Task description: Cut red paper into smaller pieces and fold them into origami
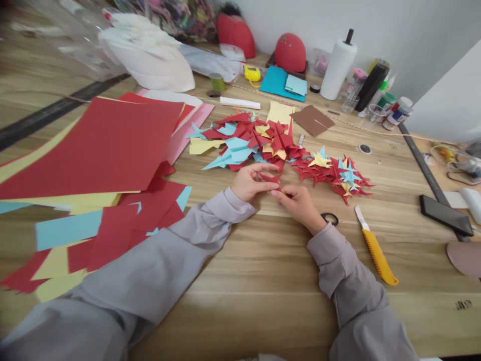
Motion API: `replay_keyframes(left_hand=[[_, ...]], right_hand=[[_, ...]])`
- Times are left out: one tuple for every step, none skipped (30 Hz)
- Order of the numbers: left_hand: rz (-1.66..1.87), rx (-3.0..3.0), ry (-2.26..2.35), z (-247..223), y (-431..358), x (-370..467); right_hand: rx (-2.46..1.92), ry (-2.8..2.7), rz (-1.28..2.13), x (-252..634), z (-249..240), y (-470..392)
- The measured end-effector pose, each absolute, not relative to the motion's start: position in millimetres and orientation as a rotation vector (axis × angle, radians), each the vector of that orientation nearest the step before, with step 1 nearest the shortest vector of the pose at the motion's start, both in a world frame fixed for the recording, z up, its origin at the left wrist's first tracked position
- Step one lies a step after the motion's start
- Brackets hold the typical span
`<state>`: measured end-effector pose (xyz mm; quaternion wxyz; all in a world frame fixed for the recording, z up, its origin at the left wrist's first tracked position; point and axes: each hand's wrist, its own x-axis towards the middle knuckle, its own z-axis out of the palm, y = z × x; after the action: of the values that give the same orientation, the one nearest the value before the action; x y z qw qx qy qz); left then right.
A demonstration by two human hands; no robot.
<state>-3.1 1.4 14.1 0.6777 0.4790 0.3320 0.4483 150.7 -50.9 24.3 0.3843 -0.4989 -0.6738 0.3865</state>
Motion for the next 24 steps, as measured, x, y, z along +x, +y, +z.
replay_keyframes(left_hand=[[0.995,1.093,0.752,14.2,1.2,-3.4],[0.988,1.113,0.763,14.1,1.0,-3.6],[0.985,1.137,0.78,13.9,0.9,-3.7],[0.987,1.164,0.801,13.6,0.9,-3.7],[0.993,1.189,0.825,13.3,0.9,-3.5],[1.004,1.208,0.846,13.0,0.9,-3.2],[1.019,1.216,0.861,12.7,0.9,-2.9],[1.037,1.214,0.869,12.4,0.9,-2.5],[1.054,1.202,0.869,12.1,0.9,-2.1],[1.066,1.184,0.864,11.8,0.9,-1.7],[1.072,1.16,0.856,11.4,0.9,-1.3],[1.075,1.13,0.847,10.9,1.0,-1.0],[1.078,1.092,0.837,10.5,1.1,-0.8],[1.079,1.051,0.828,10.0,1.2,-0.6],[1.081,1.012,0.82,9.6,1.3,-0.5],[1.083,0.981,0.815,9.3,1.3,-0.4],[1.085,0.959,0.814,9.2,1.3,-0.4],[1.088,0.948,0.814,9.2,1.2,-0.3],[1.092,0.944,0.815,9.4,1.1,-0.1],[1.098,0.94,0.815,9.7,1.0,0.0],[1.104,0.934,0.816,10.2,0.9,0.2],[1.111,0.925,0.817,10.8,0.9,0.3],[1.118,0.909,0.82,11.4,1.0,0.4],[1.128,0.886,0.826,12.0,1.3,0.5]], right_hand=[[-1.278,-1.713,0.987,150.7,23.5,-50.8],[-1.286,-1.708,0.987,150.6,22.6,-50.8],[-1.292,-1.702,0.983,150.4,21.7,-50.7],[-1.297,-1.697,0.978,150.3,20.8,-50.5],[-1.299,-1.693,0.971,150.2,20.0,-50.3],[-1.302,-1.689,0.964,150.1,19.2,-50.1],[-1.309,-1.685,0.956,150.1,18.5,-49.9],[-1.319,-1.68,0.948,150.1,17.9,-49.6],[-1.333,-1.676,0.941,150.1,17.4,-49.4],[-1.348,-1.672,0.937,150.2,17.0,-49.3],[-1.361,-1.668,0.935,150.3,16.6,-49.2],[-1.371,-1.664,0.937,150.5,16.4,-49.2],[-1.376,-1.661,0.942,150.6,16.3,-49.3],[-1.375,-1.658,0.948,150.8,16.3,-49.4],[-1.372,-1.655,0.954,150.9,16.3,-49.5],[-1.367,-1.655,0.958,151.0,16.4,-49.6],[-1.363,-1.656,0.962,151.2,16.6,-49.6],[-1.36,-1.658,0.963,151.3,16.7,-49.6],[-1.356,-1.66,0.965,151.4,16.8,-49.6],[-1.354,-1.659,0.964,151.5,16.8,-49.4],[-1.353,-1.658,0.963,151.5,16.7,-49.4],[-1.352,-1.657,0.964,151.6,16.6,-49.3],[-1.352,-1.657,0.968,151.6,16.5,-49.3],[-1.354,-1.658,0.974,151.7,16.5,-49.5]])
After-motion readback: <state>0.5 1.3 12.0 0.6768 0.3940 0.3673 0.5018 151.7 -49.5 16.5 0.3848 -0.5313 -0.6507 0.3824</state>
